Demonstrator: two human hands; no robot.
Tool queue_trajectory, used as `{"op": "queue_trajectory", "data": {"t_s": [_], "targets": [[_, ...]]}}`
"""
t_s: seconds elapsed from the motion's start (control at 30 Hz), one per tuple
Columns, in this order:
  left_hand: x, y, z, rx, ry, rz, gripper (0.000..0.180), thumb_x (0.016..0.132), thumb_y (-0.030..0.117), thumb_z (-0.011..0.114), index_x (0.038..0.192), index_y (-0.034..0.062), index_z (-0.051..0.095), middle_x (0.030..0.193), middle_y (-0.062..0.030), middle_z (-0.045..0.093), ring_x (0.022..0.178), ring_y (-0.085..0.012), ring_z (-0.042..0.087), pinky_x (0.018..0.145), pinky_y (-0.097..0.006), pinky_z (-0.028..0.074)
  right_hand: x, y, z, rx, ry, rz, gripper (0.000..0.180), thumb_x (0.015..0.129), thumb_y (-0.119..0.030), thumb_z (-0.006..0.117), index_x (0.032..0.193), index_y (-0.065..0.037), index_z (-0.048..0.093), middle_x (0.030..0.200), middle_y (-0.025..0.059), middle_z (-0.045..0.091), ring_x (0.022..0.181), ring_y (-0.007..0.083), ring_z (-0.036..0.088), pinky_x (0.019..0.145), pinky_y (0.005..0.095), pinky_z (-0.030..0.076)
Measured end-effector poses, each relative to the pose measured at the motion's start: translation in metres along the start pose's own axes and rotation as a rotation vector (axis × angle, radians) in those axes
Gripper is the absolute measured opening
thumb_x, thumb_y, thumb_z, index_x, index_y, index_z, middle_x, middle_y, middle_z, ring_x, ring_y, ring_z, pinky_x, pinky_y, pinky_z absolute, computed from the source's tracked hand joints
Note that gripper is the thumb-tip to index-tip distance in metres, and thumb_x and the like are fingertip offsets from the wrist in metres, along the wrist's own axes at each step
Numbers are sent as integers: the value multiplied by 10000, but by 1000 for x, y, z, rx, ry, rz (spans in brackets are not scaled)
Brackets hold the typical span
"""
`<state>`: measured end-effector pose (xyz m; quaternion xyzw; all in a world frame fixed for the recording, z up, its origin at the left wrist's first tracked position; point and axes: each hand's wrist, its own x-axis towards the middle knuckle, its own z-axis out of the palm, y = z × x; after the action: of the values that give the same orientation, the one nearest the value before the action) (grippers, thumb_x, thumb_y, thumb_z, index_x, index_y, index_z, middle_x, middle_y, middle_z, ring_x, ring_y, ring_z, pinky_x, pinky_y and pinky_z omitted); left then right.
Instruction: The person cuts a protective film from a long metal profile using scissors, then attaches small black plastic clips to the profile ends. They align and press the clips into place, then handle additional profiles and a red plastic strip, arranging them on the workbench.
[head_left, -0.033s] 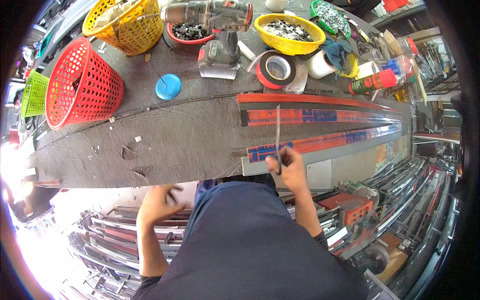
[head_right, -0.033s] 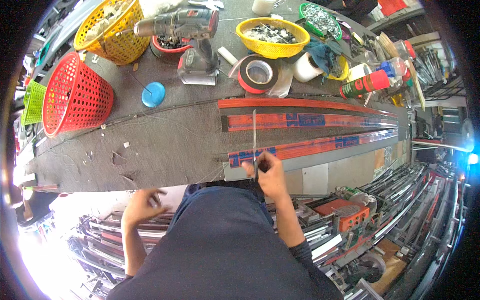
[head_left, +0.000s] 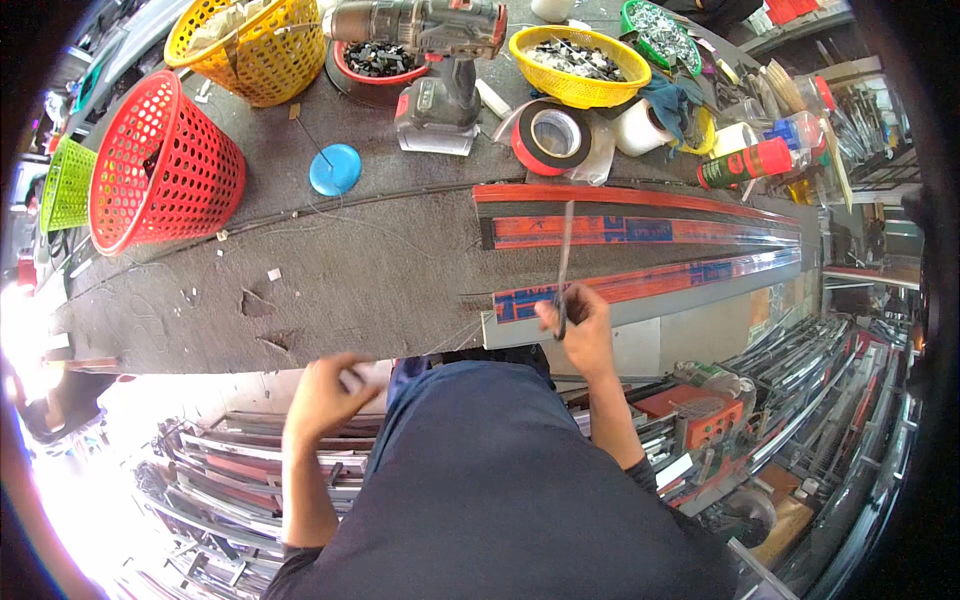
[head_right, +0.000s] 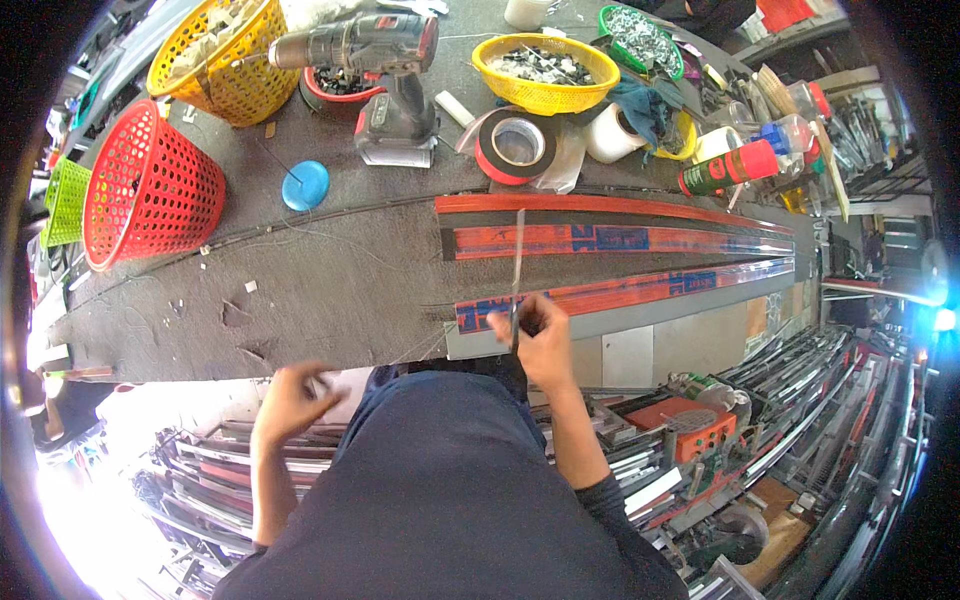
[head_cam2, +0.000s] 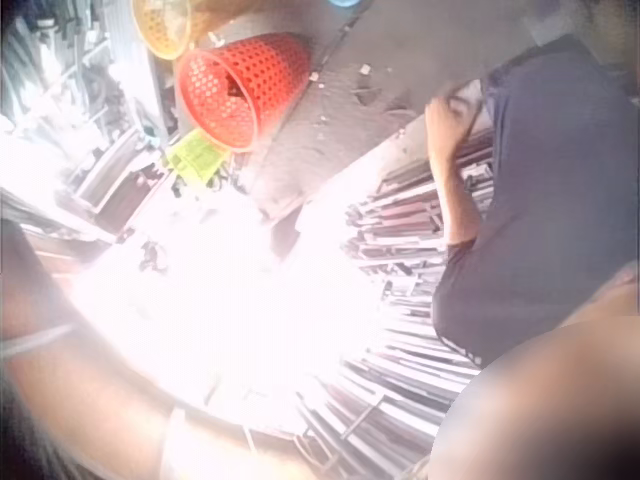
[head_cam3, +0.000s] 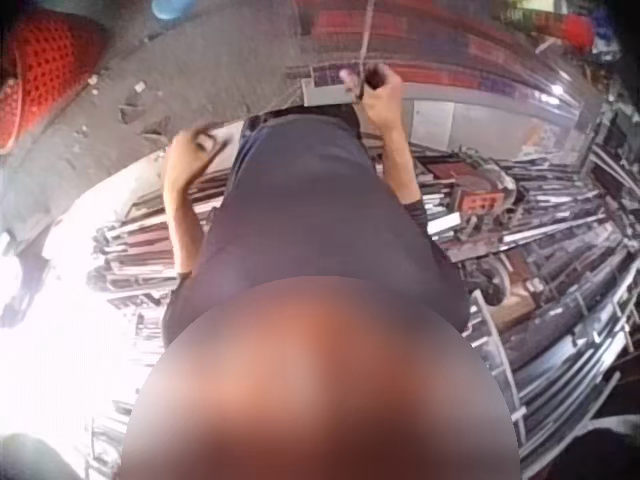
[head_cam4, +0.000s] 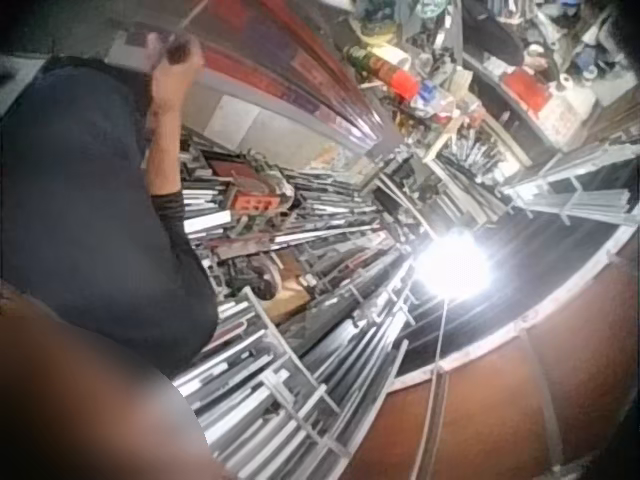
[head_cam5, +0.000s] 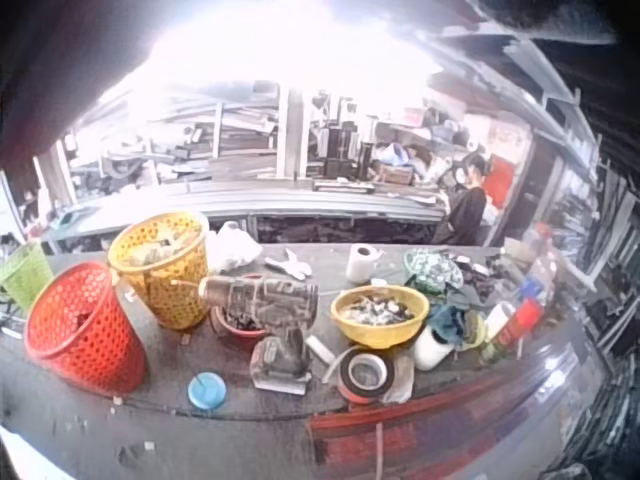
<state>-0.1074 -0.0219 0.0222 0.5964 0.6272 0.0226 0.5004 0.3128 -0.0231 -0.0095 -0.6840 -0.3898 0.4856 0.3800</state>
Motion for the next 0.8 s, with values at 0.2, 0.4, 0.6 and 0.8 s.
{"op": "queue_trajectory", "data": {"t_s": [0.2,0.4,0.6,0.8], "targets": [[73,63,100,-278,255,253,534,997,202,849,1497,35,766,897,-102,808,697,-154,679,709,-342,578,45,16,2,-175,185,-292,407,976,-269,974,902,-64,630,781,-3,704,732,76,665,687,273,524],[85,68,123,-398,209,171,597,1026,135,812,1596,7,690,815,1,718,680,-53,591,661,-285,532,52,29,6,6,175,-248,466,936,-318,1010,859,-66,626,743,-32,623,714,64,574,655,285,472],[88,67,122,-737,10,54,632,1085,46,734,1694,-4,572,802,32,621,584,-38,493,519,-255,407,50,31,5,-30,189,-349,487,915,-336,1023,829,-67,627,753,-19,617,718,79,541,645,308,450],[84,90,130,-819,-290,68,517,1113,85,663,1624,5,658,783,41,618,594,-38,488,518,-242,369,44,25,1,128,104,-289,422,942,-223,1005,889,-94,606,806,-64,544,743,34,490,662,252,406]]}}
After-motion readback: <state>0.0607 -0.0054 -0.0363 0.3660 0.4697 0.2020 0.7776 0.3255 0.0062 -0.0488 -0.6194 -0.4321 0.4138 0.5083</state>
